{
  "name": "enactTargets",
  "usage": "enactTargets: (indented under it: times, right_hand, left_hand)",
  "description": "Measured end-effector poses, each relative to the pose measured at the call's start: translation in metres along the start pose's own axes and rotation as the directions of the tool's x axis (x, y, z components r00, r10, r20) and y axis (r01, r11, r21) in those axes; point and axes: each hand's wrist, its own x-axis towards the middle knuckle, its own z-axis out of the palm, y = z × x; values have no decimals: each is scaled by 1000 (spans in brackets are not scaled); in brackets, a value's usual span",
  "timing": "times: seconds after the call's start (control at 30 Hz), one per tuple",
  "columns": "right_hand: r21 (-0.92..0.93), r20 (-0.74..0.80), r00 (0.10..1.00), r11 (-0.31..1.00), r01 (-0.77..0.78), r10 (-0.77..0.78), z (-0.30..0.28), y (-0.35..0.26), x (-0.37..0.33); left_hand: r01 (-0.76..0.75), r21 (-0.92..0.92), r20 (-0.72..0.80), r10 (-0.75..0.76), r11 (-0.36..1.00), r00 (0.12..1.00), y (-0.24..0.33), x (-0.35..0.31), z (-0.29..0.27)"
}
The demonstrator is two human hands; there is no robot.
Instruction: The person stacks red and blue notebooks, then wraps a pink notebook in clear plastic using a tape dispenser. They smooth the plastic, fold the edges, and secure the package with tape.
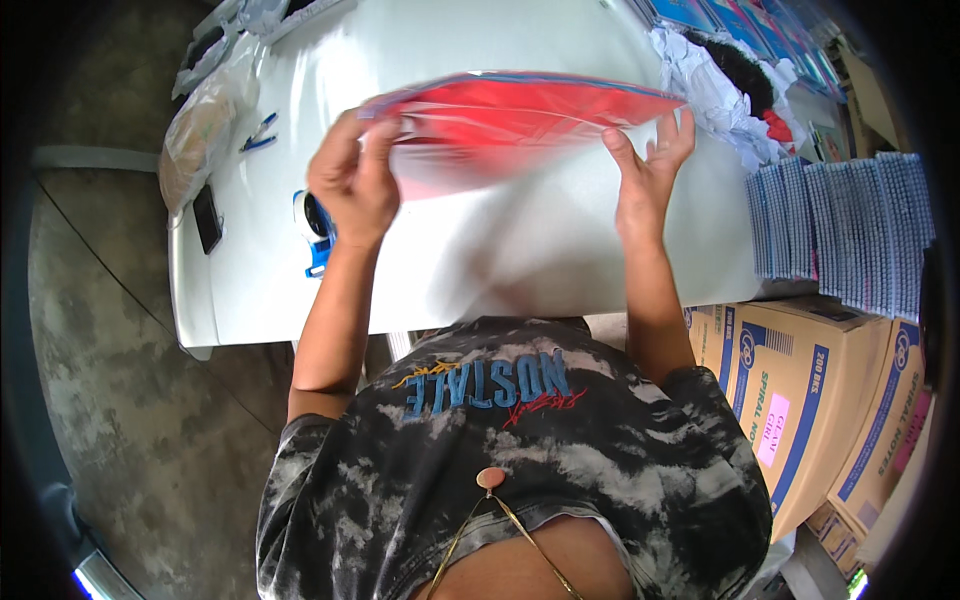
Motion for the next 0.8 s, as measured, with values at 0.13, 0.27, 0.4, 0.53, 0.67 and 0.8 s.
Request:
enactTargets:
  times: [0.13,0.27,0.4,0.53,0.67,0.8]
  right_hand:
    - [343,382,918,907,-244,103,10,9,5]
    - [276,446,875,902,-333,186,8,26,-12]
    - [334,413,902,901,-276,123,13,-1,-8]
    - [164,494,846,935,-314,198,2,6,-11]
    - [61,492,828,938,-341,269,-6,24,-22]
    - [115,487,840,935,-334,240,-9,42,-41]
  left_hand:
    - [212,-136,34,-209,968,977,-20,-4,-19]
    - [570,-129,240,-533,811,812,-42,-39,-24]
    - [541,-159,231,-502,826,834,-11,-28,-16]
    - [569,-60,280,-533,820,798,-24,-37,-24]
    - [564,-117,238,-529,817,815,-23,-45,-16]
    - [607,-83,274,-567,790,777,-29,-62,-24]
